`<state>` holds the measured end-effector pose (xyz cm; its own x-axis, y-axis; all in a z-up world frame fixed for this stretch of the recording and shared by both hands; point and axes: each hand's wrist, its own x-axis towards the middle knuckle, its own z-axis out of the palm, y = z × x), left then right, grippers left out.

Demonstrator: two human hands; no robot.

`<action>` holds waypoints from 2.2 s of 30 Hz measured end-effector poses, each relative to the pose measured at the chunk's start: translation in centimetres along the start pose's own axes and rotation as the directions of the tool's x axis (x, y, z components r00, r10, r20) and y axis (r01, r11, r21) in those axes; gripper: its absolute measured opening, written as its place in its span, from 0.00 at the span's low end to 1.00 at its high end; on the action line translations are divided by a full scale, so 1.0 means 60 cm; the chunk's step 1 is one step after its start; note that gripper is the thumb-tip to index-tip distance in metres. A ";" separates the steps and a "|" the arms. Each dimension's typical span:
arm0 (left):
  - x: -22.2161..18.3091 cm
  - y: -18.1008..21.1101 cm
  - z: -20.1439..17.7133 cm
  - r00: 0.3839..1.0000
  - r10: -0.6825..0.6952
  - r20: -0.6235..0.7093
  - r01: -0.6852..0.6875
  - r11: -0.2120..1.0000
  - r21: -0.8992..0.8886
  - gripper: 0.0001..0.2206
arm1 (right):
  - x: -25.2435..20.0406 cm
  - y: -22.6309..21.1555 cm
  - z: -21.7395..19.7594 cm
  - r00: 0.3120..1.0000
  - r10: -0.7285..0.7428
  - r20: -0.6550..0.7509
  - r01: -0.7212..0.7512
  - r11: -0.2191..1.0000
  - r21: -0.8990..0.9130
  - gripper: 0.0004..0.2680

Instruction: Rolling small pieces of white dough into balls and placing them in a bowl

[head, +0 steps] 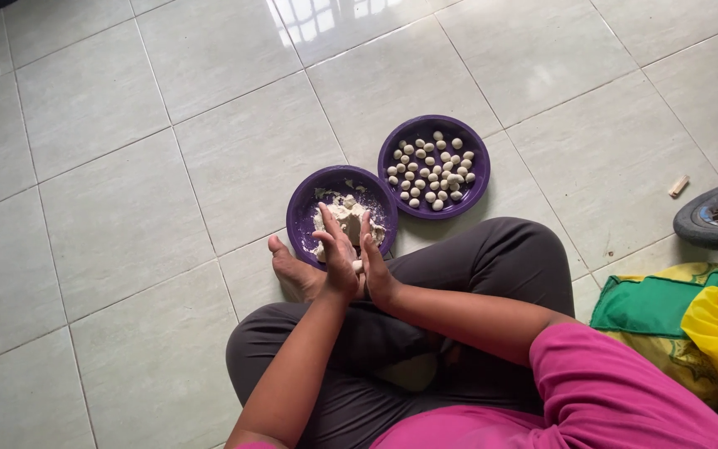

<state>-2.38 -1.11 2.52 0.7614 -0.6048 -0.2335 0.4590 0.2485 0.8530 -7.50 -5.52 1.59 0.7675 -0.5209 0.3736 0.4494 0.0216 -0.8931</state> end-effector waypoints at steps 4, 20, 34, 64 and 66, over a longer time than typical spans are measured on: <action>0.001 -0.027 -0.033 0.999 0.037 0.010 -0.037 0.999 0.036 0.38 | 0.009 -0.004 0.002 0.987 0.152 -0.058 -0.143 0.980 0.135 0.33; 0.002 -0.060 -0.031 0.960 0.164 0.228 -0.240 0.903 0.358 0.45 | 0.047 -0.018 -0.005 0.939 0.301 -0.165 -0.263 0.940 0.219 0.28; -0.018 -0.029 0.001 0.982 -0.058 0.178 0.039 0.993 0.108 0.39 | 0.039 -0.007 -0.003 0.997 0.051 -0.064 -0.056 0.996 -0.073 0.31; -0.064 0.038 0.131 0.958 -0.019 0.284 -0.025 0.988 0.151 0.43 | 0.072 -0.159 -0.102 0.807 -0.478 0.347 0.580 0.752 -0.314 0.36; -0.083 0.046 0.154 0.960 -0.088 0.266 0.046 0.986 0.161 0.45 | 0.094 -0.176 -0.116 0.827 -0.487 0.281 0.557 0.778 -0.290 0.33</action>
<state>-9.15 -4.40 10.34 0.5688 -0.8036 -0.1752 0.4140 0.0957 0.9052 -11.10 -14.59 11.37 0.5445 -0.2011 0.8143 0.6446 -0.5209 -0.5596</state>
